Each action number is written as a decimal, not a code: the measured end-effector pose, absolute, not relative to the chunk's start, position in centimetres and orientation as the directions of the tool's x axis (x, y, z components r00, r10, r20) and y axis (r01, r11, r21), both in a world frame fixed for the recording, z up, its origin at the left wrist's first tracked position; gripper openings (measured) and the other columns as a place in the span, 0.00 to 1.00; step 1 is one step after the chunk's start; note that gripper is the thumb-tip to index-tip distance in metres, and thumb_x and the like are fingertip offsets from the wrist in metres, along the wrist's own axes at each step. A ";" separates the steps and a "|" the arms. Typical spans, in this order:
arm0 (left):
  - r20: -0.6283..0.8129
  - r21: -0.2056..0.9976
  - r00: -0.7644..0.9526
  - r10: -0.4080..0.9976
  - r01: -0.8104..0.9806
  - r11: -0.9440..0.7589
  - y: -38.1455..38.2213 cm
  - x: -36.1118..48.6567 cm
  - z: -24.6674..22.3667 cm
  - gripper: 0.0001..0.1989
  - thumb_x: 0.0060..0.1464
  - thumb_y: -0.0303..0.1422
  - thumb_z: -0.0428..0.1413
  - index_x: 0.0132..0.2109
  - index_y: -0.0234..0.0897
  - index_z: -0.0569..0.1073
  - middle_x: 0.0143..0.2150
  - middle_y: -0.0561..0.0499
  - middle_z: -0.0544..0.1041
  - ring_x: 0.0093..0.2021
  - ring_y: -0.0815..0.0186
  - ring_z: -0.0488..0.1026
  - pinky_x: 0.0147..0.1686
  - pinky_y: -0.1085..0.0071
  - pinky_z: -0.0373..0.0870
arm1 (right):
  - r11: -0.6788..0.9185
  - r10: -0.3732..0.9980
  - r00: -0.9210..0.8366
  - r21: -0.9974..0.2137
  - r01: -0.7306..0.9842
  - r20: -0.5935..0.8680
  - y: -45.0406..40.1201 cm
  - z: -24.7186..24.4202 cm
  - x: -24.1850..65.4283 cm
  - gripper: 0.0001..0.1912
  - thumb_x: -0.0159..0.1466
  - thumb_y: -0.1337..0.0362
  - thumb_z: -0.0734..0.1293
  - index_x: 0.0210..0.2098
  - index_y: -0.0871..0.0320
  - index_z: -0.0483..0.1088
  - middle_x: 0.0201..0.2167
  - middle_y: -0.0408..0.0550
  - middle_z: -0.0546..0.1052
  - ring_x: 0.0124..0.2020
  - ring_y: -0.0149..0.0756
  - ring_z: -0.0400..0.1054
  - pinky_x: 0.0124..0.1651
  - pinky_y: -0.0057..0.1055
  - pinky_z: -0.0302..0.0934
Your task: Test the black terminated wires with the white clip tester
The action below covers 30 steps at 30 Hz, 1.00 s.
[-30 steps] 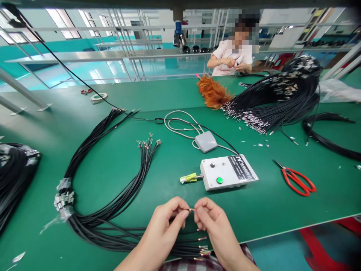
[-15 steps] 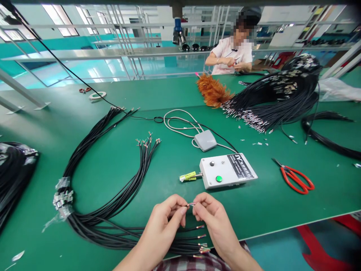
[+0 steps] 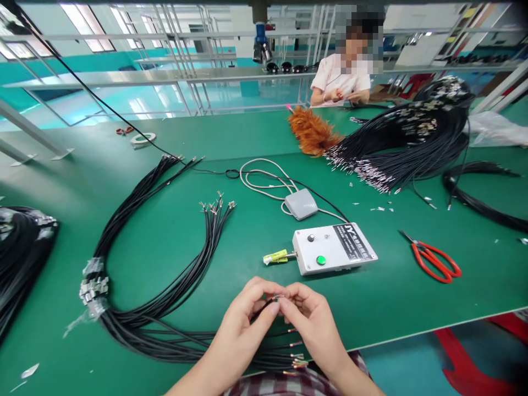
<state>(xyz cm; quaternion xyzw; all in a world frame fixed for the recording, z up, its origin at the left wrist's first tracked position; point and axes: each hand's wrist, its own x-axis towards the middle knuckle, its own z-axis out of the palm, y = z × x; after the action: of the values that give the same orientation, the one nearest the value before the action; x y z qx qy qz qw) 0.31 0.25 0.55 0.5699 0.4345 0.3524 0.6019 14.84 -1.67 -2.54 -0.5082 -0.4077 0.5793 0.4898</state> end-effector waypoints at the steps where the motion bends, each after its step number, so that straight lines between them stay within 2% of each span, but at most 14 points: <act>1: -0.126 0.992 0.369 0.921 0.037 0.121 0.4 0.5 0.6 0.07 0.56 0.36 0.58 0.38 0.38 0.76 0.38 0.49 0.72 0.37 0.64 0.72 0.37 0.71 0.70 | -0.183 0.983 -0.008 -0.975 -0.126 -0.184 -1.7 -2.5 14.9 0.15 0.58 0.52 0.70 0.28 0.59 0.71 0.23 0.42 0.71 0.24 0.29 0.60 0.29 0.27 0.56; 3: -0.180 0.980 0.347 0.921 -0.022 0.199 0.6 0.7 0.5 0.09 0.53 0.38 0.61 0.33 0.36 0.74 0.34 0.52 0.69 0.26 0.71 0.68 0.26 0.75 0.66 | -0.164 0.986 -0.025 -0.985 -0.051 -0.163 -1.7 -2.3 15.2 0.13 0.59 0.54 0.69 0.28 0.59 0.71 0.22 0.41 0.70 0.24 0.29 0.58 0.28 0.27 0.55; 5: -0.246 0.962 0.321 0.915 -0.039 0.272 0.6 0.9 0.2 0.12 0.53 0.41 0.60 0.33 0.36 0.71 0.27 0.57 0.66 0.18 0.76 0.60 0.17 0.78 0.56 | -0.110 0.993 -0.039 -0.993 0.048 -0.112 -1.6 -2.0 15.4 0.11 0.61 0.58 0.67 0.27 0.58 0.70 0.22 0.40 0.69 0.24 0.29 0.59 0.29 0.27 0.55; 7: -0.250 0.965 0.277 0.928 -0.009 0.263 0.5 1.0 -0.1 0.13 0.55 0.43 0.58 0.34 0.37 0.70 0.24 0.58 0.64 0.16 0.76 0.59 0.17 0.78 0.54 | -0.021 0.998 -0.049 -0.987 0.160 -0.030 -1.5 -1.7 15.6 0.09 0.63 0.62 0.65 0.26 0.57 0.69 0.23 0.40 0.70 0.25 0.30 0.60 0.31 0.28 0.56; 10: -0.199 0.980 0.196 0.960 0.035 0.195 0.3 0.9 -0.3 0.13 0.55 0.43 0.57 0.33 0.38 0.68 0.27 0.57 0.65 0.19 0.75 0.60 0.19 0.76 0.56 | 0.070 0.996 -0.063 -0.965 0.252 0.055 -1.2 -1.5 16.0 0.08 0.63 0.64 0.65 0.27 0.56 0.69 0.25 0.41 0.71 0.28 0.31 0.63 0.33 0.29 0.57; 13: -0.203 0.979 0.150 0.968 0.001 0.205 0.3 0.8 -0.2 0.14 0.55 0.44 0.58 0.32 0.38 0.66 0.28 0.58 0.64 0.19 0.75 0.57 0.19 0.76 0.54 | -0.037 0.999 -0.012 -0.996 0.086 -0.038 -1.0 -1.7 16.1 0.09 0.64 0.58 0.65 0.32 0.56 0.71 0.25 0.42 0.73 0.27 0.31 0.65 0.32 0.28 0.59; 16: -0.193 0.980 0.141 0.971 -0.029 0.198 0.4 0.8 -0.1 0.15 0.55 0.44 0.58 0.32 0.39 0.65 0.27 0.58 0.64 0.20 0.74 0.58 0.21 0.75 0.56 | -0.164 0.986 0.010 -0.981 -0.105 -0.166 -0.9 -1.8 16.1 0.16 0.63 0.50 0.66 0.32 0.58 0.71 0.24 0.43 0.73 0.23 0.29 0.64 0.29 0.28 0.60; 22: -0.139 0.990 0.119 0.983 0.009 0.139 0.1 0.7 -0.2 0.13 0.56 0.43 0.57 0.33 0.39 0.66 0.29 0.56 0.64 0.22 0.72 0.60 0.23 0.74 0.60 | -0.276 0.961 -0.072 -0.937 -0.213 -0.267 -0.6 -1.8 14.7 0.21 0.58 0.46 0.69 0.26 0.59 0.70 0.21 0.42 0.72 0.21 0.27 0.62 0.27 0.26 0.58; 30: -0.047 0.999 0.059 0.997 0.022 0.046 -0.4 0.8 -0.4 0.10 0.59 0.37 0.55 0.31 0.38 0.67 0.32 0.55 0.64 0.24 0.72 0.61 0.24 0.75 0.62 | -0.314 0.947 -0.026 -0.906 -0.284 -0.320 -1.1 -1.9 13.4 0.21 0.55 0.47 0.72 0.25 0.60 0.70 0.20 0.40 0.71 0.20 0.25 0.59 0.26 0.23 0.56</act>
<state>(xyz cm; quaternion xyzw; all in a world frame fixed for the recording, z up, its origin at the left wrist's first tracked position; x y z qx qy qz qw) 0.80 -0.43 -0.43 0.5081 0.5017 0.4678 0.5208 13.45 -1.12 -1.90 -0.5027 -0.3296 0.6358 0.4842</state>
